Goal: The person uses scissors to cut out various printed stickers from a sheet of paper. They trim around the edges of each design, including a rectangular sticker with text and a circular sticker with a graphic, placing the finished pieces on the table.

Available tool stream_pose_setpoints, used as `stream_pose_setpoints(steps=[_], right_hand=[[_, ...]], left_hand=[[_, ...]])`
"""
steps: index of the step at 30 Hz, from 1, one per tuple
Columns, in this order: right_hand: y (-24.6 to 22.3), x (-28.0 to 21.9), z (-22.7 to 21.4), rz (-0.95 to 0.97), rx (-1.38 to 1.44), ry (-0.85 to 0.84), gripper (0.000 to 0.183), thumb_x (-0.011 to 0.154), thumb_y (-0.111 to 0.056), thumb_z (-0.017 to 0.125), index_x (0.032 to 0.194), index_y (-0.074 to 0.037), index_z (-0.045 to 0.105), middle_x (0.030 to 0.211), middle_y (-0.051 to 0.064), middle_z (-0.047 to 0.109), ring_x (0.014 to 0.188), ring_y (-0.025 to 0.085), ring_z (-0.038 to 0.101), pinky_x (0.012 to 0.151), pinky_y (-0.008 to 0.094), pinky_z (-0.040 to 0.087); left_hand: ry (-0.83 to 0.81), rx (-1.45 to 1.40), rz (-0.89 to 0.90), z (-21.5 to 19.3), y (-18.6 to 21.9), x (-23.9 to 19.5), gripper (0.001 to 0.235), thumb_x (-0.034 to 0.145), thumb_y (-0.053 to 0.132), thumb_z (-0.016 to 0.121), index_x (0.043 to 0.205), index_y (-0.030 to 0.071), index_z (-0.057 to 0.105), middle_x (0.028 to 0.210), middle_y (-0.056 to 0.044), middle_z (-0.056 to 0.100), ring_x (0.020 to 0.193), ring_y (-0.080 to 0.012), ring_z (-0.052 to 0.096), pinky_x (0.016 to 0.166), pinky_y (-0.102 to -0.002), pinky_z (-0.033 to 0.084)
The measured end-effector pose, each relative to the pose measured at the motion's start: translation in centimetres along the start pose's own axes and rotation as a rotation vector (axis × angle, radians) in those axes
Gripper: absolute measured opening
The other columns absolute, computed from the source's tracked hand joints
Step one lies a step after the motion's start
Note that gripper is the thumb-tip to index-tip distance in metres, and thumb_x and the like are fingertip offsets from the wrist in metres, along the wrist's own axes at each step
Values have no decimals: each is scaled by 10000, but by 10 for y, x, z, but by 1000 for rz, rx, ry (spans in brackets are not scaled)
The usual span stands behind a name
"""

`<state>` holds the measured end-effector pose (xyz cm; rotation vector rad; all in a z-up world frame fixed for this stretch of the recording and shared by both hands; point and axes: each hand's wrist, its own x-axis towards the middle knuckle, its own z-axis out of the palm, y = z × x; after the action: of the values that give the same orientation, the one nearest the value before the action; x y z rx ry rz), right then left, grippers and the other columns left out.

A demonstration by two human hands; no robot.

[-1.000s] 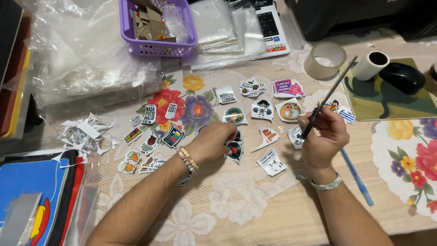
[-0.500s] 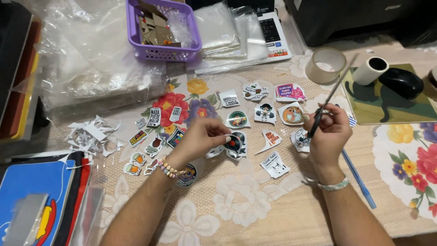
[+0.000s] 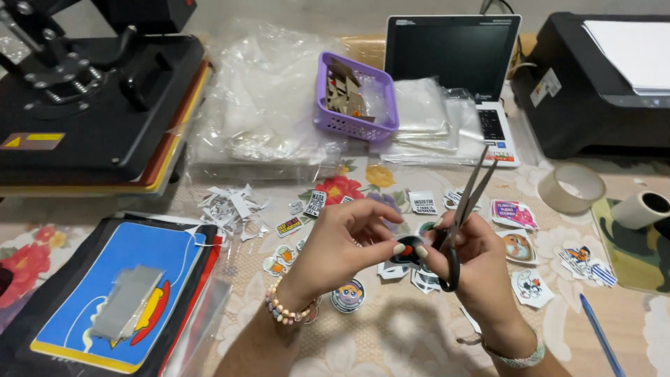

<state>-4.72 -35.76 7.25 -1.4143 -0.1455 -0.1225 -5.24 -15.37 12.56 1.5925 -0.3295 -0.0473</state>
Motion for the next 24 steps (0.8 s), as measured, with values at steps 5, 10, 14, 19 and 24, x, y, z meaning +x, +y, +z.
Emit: stream_pose_setpoints(steps=[5,10,14,19,24], right_hand=[[-7,-7,23,103,-2,-87,402,716,22,822,1027,-103,600,713,42,583,638,97,512,563,239,406],[12,-15,39,35,82,81,421,692,43,823,1015,-91,589,785,50,630,689,98,571,634,221,463],[18,-18,43,-135,233,273,400,751,2,800,1055,-121,570,804,46,610,720,90,581,679,208,483],[24,-23,43,-273,343,286,400,788,40,764,1096,-113,560,840,71,630,734,119,618,728,229,523],[27,-27,46,-292,301,277,392,776,22,784,1060,-129,559,832,53,634,729,105,606,703,221,496]], left_hand=[[85,-92,85,-12,7,-6,253,812,12,761,1056,37,698,804,-98,777,734,-106,719,698,-238,602],[309,198,330,7,5,-9,232,836,10,667,1061,63,683,780,-34,756,666,-83,704,713,-231,620],[363,144,373,28,-4,-12,274,825,111,783,1077,76,683,919,-57,759,870,-131,741,827,-261,627],[226,-340,299,43,-21,-10,132,856,-6,739,981,36,723,1039,-128,758,996,-179,725,925,-284,611],[238,-442,219,45,-17,-12,130,874,37,736,996,-1,760,1007,-130,771,966,-176,723,881,-273,605]])
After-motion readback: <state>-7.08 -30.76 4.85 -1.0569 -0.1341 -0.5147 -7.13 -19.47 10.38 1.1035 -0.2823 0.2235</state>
